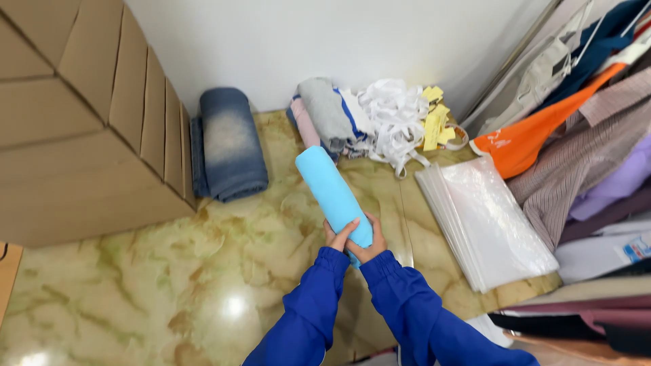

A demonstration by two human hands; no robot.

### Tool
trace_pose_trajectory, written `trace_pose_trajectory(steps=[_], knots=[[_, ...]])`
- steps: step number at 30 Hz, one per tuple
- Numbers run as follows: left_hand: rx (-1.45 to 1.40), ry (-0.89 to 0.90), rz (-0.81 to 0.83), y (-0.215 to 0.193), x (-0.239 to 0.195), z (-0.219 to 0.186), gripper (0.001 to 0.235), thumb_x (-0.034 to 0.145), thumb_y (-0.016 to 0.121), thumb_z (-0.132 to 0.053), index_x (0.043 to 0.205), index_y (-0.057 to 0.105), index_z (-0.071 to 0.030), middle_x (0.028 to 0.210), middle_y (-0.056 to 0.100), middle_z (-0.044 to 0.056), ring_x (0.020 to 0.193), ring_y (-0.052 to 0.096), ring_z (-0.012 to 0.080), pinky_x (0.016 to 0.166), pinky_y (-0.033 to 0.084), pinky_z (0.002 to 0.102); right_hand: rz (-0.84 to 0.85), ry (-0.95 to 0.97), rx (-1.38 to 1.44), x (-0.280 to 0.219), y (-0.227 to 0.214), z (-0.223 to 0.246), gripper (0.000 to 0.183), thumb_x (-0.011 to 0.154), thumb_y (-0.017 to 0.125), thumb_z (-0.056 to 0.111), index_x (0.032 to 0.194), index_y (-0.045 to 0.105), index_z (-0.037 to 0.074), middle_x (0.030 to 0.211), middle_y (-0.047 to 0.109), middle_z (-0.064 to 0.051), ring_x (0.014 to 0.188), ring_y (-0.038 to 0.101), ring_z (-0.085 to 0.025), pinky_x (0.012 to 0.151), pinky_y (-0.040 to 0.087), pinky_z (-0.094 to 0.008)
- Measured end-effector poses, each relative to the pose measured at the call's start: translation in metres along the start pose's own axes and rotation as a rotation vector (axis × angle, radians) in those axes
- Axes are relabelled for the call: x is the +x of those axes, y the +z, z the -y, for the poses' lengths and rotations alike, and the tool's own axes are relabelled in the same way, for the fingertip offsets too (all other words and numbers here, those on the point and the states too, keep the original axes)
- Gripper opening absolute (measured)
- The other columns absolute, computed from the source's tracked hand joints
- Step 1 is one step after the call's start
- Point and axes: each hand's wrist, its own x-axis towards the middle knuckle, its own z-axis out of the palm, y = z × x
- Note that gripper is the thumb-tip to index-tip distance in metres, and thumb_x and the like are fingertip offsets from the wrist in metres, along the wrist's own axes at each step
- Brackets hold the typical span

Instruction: The person folds several garments, including a blue and white striped shirt, a grey hoodie, a light blue polo shirt, and a white t-shirt, on a marble-patterned table. The person also retrieves a pair of jeans from a clothing rack.

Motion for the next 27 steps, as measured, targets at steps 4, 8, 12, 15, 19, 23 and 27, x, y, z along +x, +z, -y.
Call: trace_pose_trajectory(steps=[4, 8, 12, 15, 19, 23, 27], knots=[[0.053, 0.016, 0.038, 0.026, 0.013, -0.059, 0.126, 0.070, 0.096, -0.047, 0.163, 0.014, -0.022, 0.157, 0.032, 0.029, 0.146, 0.035, 0.0449, 0.119, 0.034, 0.057, -0.026, -0.068, 0.081, 0.047, 0.001, 0.023, 0.093, 0.059, 0.092, 0.035, 0.141, 0.049, 0.043, 0.140, 0.061, -0.005, 0.132, 0.055, -0.033, 0.112, 0.046, -0.048], [0.095, 0.082, 0.020, 0.046, 0.060, -0.092, 0.125, 0.067, 0.097, -0.050, 0.162, 0.018, -0.029, 0.157, 0.035, 0.027, 0.144, 0.039, 0.0433, 0.118, 0.037, 0.055, 0.004, -0.140, 0.161, 0.107, 0.006, 0.041, 0.096, 0.061, 0.092, 0.035, 0.146, 0.047, 0.035, 0.143, 0.058, -0.009, 0.134, 0.052, -0.037, 0.114, 0.043, -0.051], [0.105, 0.150, 0.007, 0.072, 0.090, -0.144, 0.120, 0.072, 0.091, -0.049, 0.162, 0.018, -0.021, 0.157, 0.034, 0.030, 0.145, 0.037, 0.0458, 0.119, 0.035, 0.055, 0.012, -0.207, 0.255, 0.171, 0.012, 0.065, 0.092, 0.065, 0.090, 0.031, 0.146, 0.047, 0.022, 0.143, 0.056, -0.019, 0.136, 0.047, -0.042, 0.114, 0.041, -0.056], [0.162, 0.205, 0.082, 0.093, 0.126, -0.175, 0.115, 0.078, 0.085, -0.058, 0.164, 0.017, -0.023, 0.165, 0.022, 0.024, 0.150, 0.026, 0.0439, 0.120, 0.032, 0.057, 0.010, -0.184, 0.226, 0.211, 0.003, 0.095, 0.091, 0.072, 0.088, 0.037, 0.150, 0.044, 0.020, 0.140, 0.055, -0.026, 0.134, 0.049, -0.046, 0.112, 0.042, -0.057], [0.168, 0.209, 0.074, 0.101, 0.194, -0.182, 0.106, 0.087, 0.077, -0.057, 0.165, 0.015, -0.020, 0.165, 0.020, 0.025, 0.151, 0.024, 0.0440, 0.119, 0.033, 0.059, -0.018, -0.132, 0.220, 0.280, 0.012, 0.121, 0.089, 0.074, 0.088, 0.043, 0.149, 0.044, 0.025, 0.141, 0.055, -0.024, 0.134, 0.050, -0.041, 0.113, 0.043, -0.050], [0.184, 0.232, 0.024, 0.082, 0.251, -0.166, 0.070, 0.100, 0.064, -0.049, 0.157, 0.036, -0.018, 0.162, 0.031, 0.022, 0.150, 0.030, 0.0402, 0.117, 0.039, 0.053, 0.005, 0.006, 0.103, 0.338, 0.030, 0.118, 0.097, 0.069, 0.089, 0.057, 0.150, 0.042, 0.031, 0.144, 0.054, -0.018, 0.132, 0.053, -0.036, 0.112, 0.044, -0.047], [0.029, 0.271, 0.014, 0.063, 0.242, -0.152, 0.037, 0.106, 0.058, -0.027, 0.140, 0.060, -0.012, 0.146, 0.057, 0.018, 0.138, 0.051, 0.0337, 0.118, 0.036, 0.053, 0.066, 0.075, -0.088, 0.346, 0.031, 0.128, 0.101, 0.076, 0.077, 0.071, 0.153, 0.034, 0.023, 0.143, 0.052, -0.024, 0.131, 0.054, -0.037, 0.108, 0.047, -0.050]])
